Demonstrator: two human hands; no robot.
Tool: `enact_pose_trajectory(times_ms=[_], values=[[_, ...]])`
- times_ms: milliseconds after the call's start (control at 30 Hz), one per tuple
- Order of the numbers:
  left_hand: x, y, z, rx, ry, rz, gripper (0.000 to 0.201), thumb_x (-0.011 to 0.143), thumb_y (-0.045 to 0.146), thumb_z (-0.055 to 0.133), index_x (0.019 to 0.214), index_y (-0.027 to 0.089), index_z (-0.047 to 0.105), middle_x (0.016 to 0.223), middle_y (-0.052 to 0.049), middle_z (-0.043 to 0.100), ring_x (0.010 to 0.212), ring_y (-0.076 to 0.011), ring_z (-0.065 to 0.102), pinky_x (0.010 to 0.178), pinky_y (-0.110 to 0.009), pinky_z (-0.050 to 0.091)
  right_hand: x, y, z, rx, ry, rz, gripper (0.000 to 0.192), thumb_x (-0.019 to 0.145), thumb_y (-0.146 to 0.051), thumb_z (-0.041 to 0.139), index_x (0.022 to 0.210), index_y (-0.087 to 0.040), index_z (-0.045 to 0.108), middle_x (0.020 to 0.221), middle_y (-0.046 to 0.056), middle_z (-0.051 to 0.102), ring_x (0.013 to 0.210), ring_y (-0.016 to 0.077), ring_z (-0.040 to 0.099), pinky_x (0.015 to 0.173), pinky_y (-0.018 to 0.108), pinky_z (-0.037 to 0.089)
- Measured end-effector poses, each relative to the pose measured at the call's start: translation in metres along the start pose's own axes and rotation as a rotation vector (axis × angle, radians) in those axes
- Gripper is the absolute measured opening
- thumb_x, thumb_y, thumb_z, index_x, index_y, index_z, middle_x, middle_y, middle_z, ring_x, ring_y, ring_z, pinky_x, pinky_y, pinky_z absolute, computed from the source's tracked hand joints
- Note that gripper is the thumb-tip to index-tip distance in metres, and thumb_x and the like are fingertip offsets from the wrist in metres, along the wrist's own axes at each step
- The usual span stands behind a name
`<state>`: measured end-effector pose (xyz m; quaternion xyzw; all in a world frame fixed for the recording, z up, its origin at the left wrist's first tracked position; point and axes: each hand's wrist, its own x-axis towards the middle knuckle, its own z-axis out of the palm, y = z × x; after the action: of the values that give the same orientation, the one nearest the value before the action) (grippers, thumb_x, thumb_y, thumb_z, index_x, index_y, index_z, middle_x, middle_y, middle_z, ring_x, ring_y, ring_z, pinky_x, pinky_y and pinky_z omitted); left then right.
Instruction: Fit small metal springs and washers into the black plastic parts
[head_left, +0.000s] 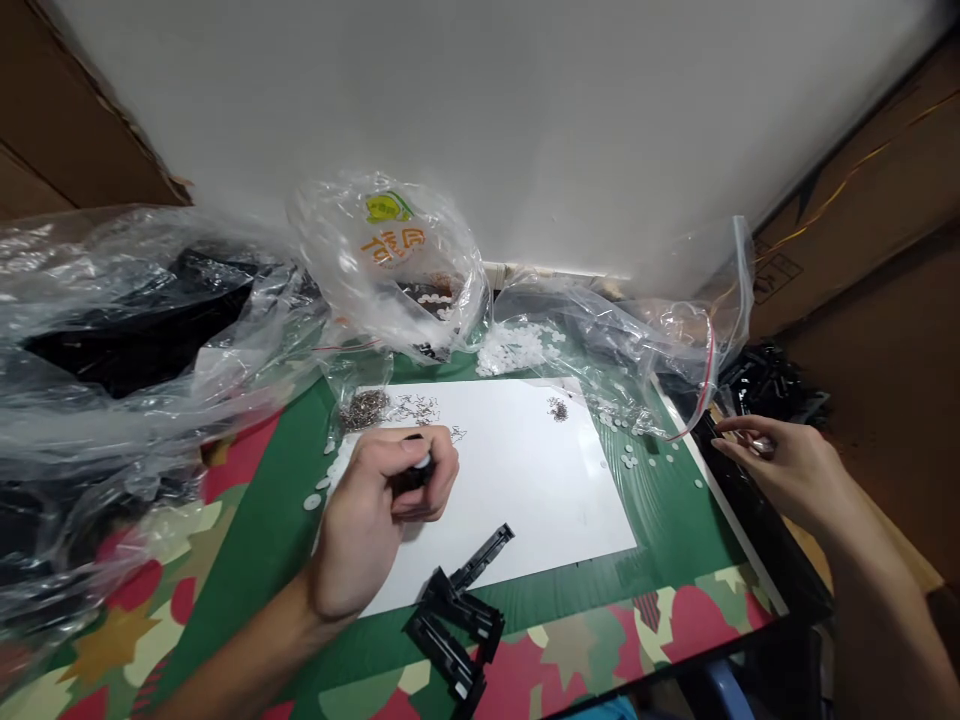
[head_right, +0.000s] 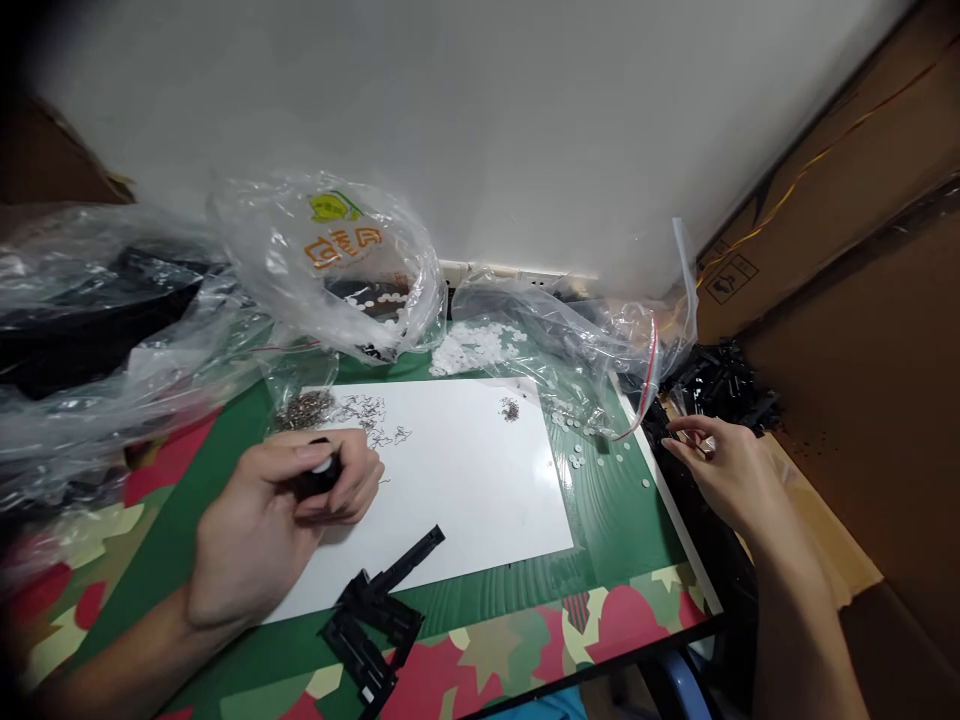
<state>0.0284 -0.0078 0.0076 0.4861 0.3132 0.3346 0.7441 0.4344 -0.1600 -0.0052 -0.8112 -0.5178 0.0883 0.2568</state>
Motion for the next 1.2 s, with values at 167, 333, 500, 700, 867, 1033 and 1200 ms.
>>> enact_pose_trajectory(times_ms=[167,333,500,700,867,1033,1200], values=[[-0.004,-0.005,0.001,0.227,-0.038,0.005,0.044,0.094,0.046,0.05,0.059,0.019,0.055,0.054,0.005,0.028,0.053,-0.013,0.02,0.054,-0.031,0.016,0.0,0.0,0.011,-0.139,0.065,0.125,0.045,0.081,-0.061,0.074,0.095,-0.02,0.086,0.075,0.013,0.077,0.072,0.0318,0.071,0.063,0.037,0.046],[-0.009,-0.001,0.003,0.441,-0.02,0.049,0.044,0.096,0.05,0.051,0.065,0.02,0.055,0.065,0.001,0.038,0.063,-0.0163,0.029,0.061,-0.034,0.022,0.001,0.007,0.018,-0.198,0.022,0.173,0.037,0.078,-0.052,0.069,0.088,-0.02,0.085,0.085,0.014,0.08,0.076,0.0322,0.071,0.064,0.037,0.044],[-0.015,0.002,0.013,0.44,0.003,0.014,0.049,0.1,0.063,0.051,0.078,0.021,0.062,0.079,-0.002,0.048,0.073,-0.0197,0.035,0.073,-0.033,0.035,0.001,0.006,0.022,-0.151,0.012,0.168,0.038,0.073,-0.055,0.069,0.084,-0.021,0.082,0.079,0.011,0.077,0.068,0.0292,0.068,0.061,0.035,0.046],[-0.02,-0.001,0.027,0.314,0.173,0.033,0.058,0.1,0.08,0.043,0.109,0.026,0.062,0.099,-0.004,0.054,0.088,-0.0221,0.044,0.102,-0.038,0.043,-0.012,-0.013,0.007,0.086,-0.083,0.181,0.042,0.075,-0.062,0.077,0.07,-0.021,0.07,0.067,0.008,0.071,0.06,0.0237,0.063,0.053,0.03,0.042],[-0.023,-0.002,0.025,0.396,0.156,-0.026,0.056,0.099,0.081,0.043,0.104,0.029,0.062,0.097,-0.004,0.057,0.098,-0.0258,0.048,0.102,-0.038,0.039,-0.023,-0.059,-0.005,0.487,-0.144,0.103,0.035,0.077,-0.053,0.088,0.073,-0.02,0.077,0.07,0.007,0.071,0.06,0.0194,0.062,0.051,0.026,0.044],[-0.027,0.002,0.022,0.489,0.064,0.052,0.052,0.104,0.074,0.039,0.099,0.027,0.06,0.099,-0.004,0.056,0.095,-0.026,0.048,0.088,-0.036,0.039,-0.023,-0.145,0.047,1.177,-0.289,0.039,0.027,0.073,-0.042,0.097,0.075,-0.023,0.078,0.073,0.003,0.07,0.061,0.0127,0.057,0.052,0.021,0.041],[-0.021,-0.003,0.016,0.546,-0.018,0.232,0.047,0.111,0.065,0.036,0.093,0.025,0.053,0.089,-0.001,0.048,0.082,-0.0222,0.044,0.078,-0.035,0.037,-0.028,-0.213,0.094,1.615,-0.638,0.339,0.033,0.076,-0.038,0.098,0.08,-0.019,0.071,0.067,-0.008,0.051,0.045,0.0003,0.019,0.043,0.019,0.016]])
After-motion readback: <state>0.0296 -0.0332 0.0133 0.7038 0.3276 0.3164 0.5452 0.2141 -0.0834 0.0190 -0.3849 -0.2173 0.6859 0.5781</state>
